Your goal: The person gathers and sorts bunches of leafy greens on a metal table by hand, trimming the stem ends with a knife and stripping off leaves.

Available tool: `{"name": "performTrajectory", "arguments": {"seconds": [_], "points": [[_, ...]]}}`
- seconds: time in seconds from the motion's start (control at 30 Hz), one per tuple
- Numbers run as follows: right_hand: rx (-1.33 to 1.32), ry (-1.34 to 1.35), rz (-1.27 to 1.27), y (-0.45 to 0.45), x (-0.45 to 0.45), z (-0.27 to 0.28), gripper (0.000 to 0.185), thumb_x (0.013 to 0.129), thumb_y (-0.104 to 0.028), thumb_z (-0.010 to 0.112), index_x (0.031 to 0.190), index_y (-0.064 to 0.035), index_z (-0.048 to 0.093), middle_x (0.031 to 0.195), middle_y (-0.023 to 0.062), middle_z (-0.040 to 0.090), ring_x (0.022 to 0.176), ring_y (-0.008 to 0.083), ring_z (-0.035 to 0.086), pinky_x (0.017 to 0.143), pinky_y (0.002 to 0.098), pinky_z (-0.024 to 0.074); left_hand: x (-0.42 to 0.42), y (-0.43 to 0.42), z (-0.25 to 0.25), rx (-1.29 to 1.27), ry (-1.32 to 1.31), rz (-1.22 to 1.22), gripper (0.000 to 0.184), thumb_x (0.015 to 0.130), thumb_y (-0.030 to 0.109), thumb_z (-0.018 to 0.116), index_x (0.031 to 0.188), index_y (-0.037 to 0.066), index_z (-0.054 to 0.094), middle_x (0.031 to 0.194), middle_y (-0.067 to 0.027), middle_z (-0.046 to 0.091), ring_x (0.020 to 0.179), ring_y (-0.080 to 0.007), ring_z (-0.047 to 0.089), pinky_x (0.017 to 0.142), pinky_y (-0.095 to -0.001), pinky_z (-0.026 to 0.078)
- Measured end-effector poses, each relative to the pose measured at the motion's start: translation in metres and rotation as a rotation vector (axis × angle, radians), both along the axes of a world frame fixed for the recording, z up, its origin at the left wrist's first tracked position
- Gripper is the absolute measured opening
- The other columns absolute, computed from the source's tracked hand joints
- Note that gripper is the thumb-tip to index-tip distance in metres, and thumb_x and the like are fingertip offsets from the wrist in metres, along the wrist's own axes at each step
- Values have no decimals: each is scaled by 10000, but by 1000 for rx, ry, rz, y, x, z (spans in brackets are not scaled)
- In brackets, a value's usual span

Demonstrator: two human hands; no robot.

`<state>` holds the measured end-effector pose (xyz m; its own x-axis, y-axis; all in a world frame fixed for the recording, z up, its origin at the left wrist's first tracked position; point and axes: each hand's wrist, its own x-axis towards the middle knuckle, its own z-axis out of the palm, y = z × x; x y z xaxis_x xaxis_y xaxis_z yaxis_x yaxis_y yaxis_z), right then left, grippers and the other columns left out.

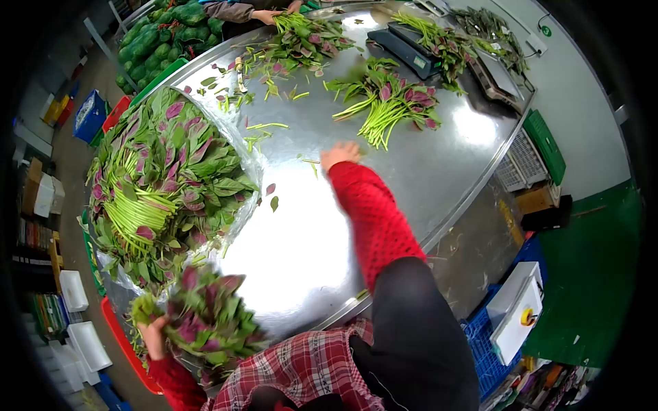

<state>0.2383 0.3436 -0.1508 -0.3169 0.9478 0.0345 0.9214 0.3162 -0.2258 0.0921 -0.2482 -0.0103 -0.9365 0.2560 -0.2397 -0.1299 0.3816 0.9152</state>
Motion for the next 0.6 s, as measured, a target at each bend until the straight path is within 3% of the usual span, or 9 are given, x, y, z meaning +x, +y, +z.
{"name": "performTrajectory", "arguments": {"seconds": [0.03, 0.07, 0.13, 0.23, 0.37, 0.43, 0.47, 0.53, 0.6], "points": [[24, 40, 101, -35, -15, -11, 548, 841, -488, 561, 1142, -31, 596, 1320, 247, 460, 1232, 394, 408, 1033, 487, 311, -2, -19, 11, -75, 93, 59, 355, 656, -34, 627, 1004, 5, 572, 869, -45, 603, 740, -162, 584, 665, -284, 479], [188, -71, 275, -84, -26, -26, 410, 840, -330, 587, 1085, -3, 616, 1235, 264, 516, 1172, 395, 464, 995, 463, 358, -2, -28, 32, -98, 97, 45, 373, 649, -49, 616, 1015, 2, 569, 881, -42, 601, 748, -155, 581, 667, -277, 475], [-429, 464, 471, -208, -15, -18, 346, 754, -21, 539, 1095, 11, 586, 1137, 274, 550, 1033, 407, 541, 951, 436, 416, 12, -18, 78, -50, 152, 32, 388, 628, -56, 605, 1011, 2, 574, 876, -34, 600, 741, -149, 577, 672, -272, 473], [-658, 641, 1264, -294, 28, 37, 317, 816, -221, 695, 1106, -108, 637, 1175, 180, 578, 1134, 338, 546, 993, 404, 415, 26, -21, 108, -113, 199, 32, 377, 630, -19, 631, 1005, 0, 599, 902, -61, 627, 742, -165, 595, 694, -281, 485], [-419, 908, 727, -190, -6, 38, 262, 825, -174, 677, 1054, -50, 650, 1048, 153, 629, 959, 333, 605, 839, 386, 487, 52, 3, 108, 220, 227, 28, 451, 628, 90, 645, 1061, 23, 540, 828, -29, 529, 699, -149, 514, 650, -286, 432], [-301, 687, 547, -141, 6, 54, 292, 867, -216, 651, 1063, 1, 645, 1020, 153, 645, 890, 265, 653, 776, 328, 520, 69, 49, 110, 820, 29, 59, 395, 633, 89, 636, 1008, 44, 520, 707, -34, 471, 597, -160, 459, 553, -293, 383], [-318, 769, 549, -135, 14, 67, 288, 875, -223, 645, 1064, -6, 652, 988, 152, 664, 881, 247, 654, 780, 316, 515, 51, 59, 94, 1013, 86, -244, 329, 626, 81, 632, 925, 70, 494, 634, -40, 433, 554, -172, 441, 512, -306, 356], [-475, 789, 532, -139, 32, 71, 295, 891, -234, 636, 1079, -8, 656, 954, 112, 690, 872, 154, 633, 784, 287, 497, 40, 106, 68, 1201, -39, -504, 283, 630, 56, 642, 863, 97, 486, 625, -39, 453, 568, -179, 474, 539, -310, 397], [-700, 857, 523, -144, 48, 16, 284, 887, -213, 637, 1078, -3, 654, 955, 90, 687, 844, 129, 619, 776, 283, 495, 28, 138, 8, 1048, -247, -425, 262, 685, 93, 686, 905, 85, 544, 727, -52, 548, 673, -208, 529, 717, -336, 456]]}}
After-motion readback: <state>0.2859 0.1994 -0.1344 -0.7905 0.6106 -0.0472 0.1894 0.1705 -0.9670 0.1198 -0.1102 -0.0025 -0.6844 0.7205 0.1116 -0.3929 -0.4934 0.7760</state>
